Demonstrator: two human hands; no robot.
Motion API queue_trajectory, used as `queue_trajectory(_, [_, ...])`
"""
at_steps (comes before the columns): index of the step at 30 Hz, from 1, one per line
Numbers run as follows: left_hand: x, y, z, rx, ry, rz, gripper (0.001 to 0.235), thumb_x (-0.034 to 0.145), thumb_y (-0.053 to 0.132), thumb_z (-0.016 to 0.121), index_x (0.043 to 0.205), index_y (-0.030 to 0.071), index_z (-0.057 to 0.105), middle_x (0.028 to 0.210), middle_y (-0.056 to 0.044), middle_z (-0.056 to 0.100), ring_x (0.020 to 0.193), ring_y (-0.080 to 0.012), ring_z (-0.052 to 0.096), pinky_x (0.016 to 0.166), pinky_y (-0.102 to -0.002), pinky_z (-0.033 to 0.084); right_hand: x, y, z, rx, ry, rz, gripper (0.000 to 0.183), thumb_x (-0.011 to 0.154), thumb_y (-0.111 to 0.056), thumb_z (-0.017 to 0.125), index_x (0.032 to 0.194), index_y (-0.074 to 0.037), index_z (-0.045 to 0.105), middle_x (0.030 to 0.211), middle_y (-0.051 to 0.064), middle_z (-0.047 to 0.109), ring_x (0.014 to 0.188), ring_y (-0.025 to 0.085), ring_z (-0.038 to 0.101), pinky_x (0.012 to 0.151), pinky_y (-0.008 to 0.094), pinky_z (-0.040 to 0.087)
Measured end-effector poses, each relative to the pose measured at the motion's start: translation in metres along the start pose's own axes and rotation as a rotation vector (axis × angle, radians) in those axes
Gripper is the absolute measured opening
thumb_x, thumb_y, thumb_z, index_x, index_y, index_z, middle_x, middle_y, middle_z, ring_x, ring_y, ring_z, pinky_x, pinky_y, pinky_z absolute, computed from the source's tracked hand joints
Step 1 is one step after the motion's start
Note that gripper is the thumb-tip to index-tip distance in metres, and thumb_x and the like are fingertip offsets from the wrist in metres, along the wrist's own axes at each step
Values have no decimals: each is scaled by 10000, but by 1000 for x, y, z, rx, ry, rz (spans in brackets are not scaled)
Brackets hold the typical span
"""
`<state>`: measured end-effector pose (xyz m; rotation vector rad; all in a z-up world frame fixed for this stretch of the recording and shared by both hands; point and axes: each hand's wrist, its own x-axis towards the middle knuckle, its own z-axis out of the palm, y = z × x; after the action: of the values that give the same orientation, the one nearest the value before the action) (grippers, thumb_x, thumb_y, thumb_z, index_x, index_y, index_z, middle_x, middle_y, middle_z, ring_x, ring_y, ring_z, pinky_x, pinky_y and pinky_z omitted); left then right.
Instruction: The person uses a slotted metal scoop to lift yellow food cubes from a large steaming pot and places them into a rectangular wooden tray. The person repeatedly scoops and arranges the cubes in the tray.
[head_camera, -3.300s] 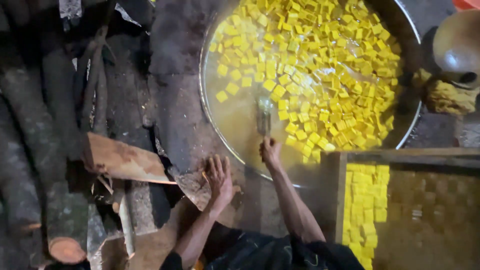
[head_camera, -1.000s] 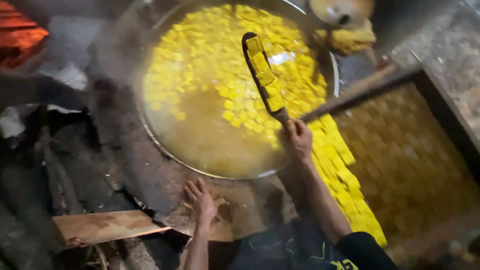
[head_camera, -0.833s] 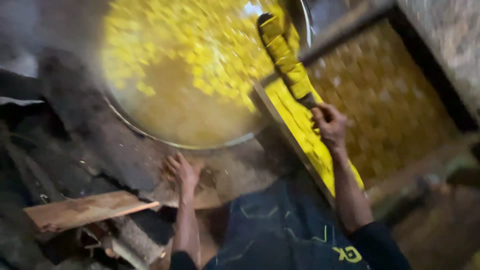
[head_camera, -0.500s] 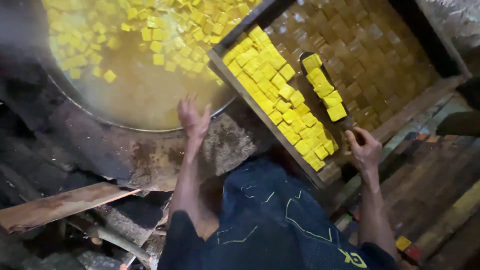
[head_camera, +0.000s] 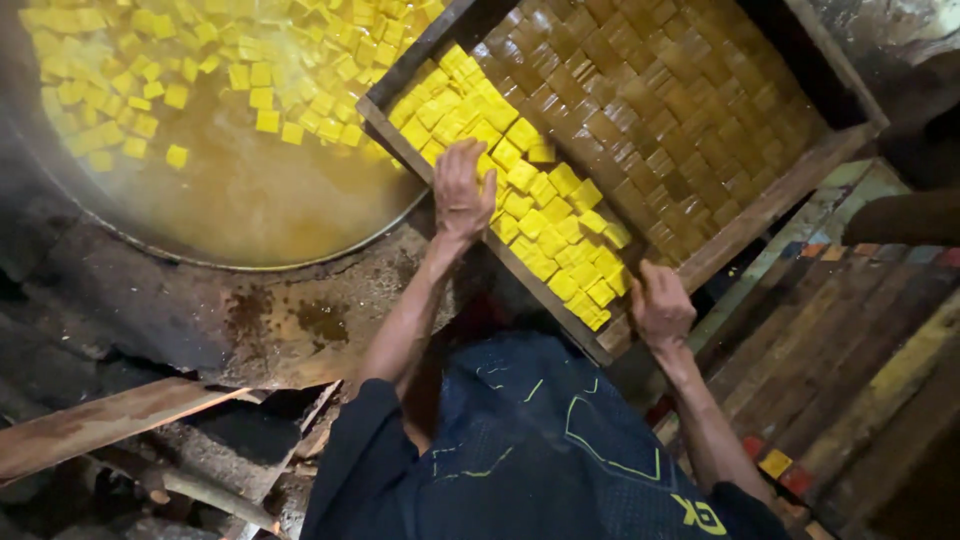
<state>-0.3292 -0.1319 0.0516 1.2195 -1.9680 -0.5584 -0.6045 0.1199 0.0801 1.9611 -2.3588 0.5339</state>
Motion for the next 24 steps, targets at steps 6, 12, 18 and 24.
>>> queue_trajectory(6, [4, 16, 54, -11, -123, 171, 427, 898, 74, 686, 1311, 33, 586, 1321, -173, 597, 1275, -375, 545, 1144, -482, 408, -8, 10, -50, 119, 78, 71, 282, 982, -150, 737, 1255, -97, 694, 1124, 120, 695, 1006, 327, 691, 831, 395, 559])
queue_trajectory(12, [24, -2, 79, 119, -351, 331, 657, 741, 109, 661, 1384, 19, 559, 1339, -173, 601, 1302, -381, 514, 1184, -510, 295, -72, 19, -109, 79, -70, 121, 304, 932, -180, 757, 1223, -105, 710, 1093, 104, 719, 985, 306, 700, 795, 380, 551])
queue_trajectory(18, [36, -9, 111, 145, -406, 483, 580, 867, 28, 597, 1441, 100, 554, 1425, -106, 591, 1418, -303, 454, 1247, -518, 234, -82, 19, -100, 18, 14, 255, 301, 1008, -160, 710, 1293, -74, 671, 1150, 127, 681, 1015, 340, 680, 836, 401, 553])
queue_trajectory(24, [33, -16, 100, -209, -505, 440, 709, 841, 166, 564, 1541, 120, 463, 1449, -108, 505, 1460, -269, 430, 1359, -486, 186, -101, -8, -97, -58, -86, 267, 286, 939, -186, 722, 1208, -91, 704, 1089, 127, 702, 951, 339, 685, 766, 429, 553])
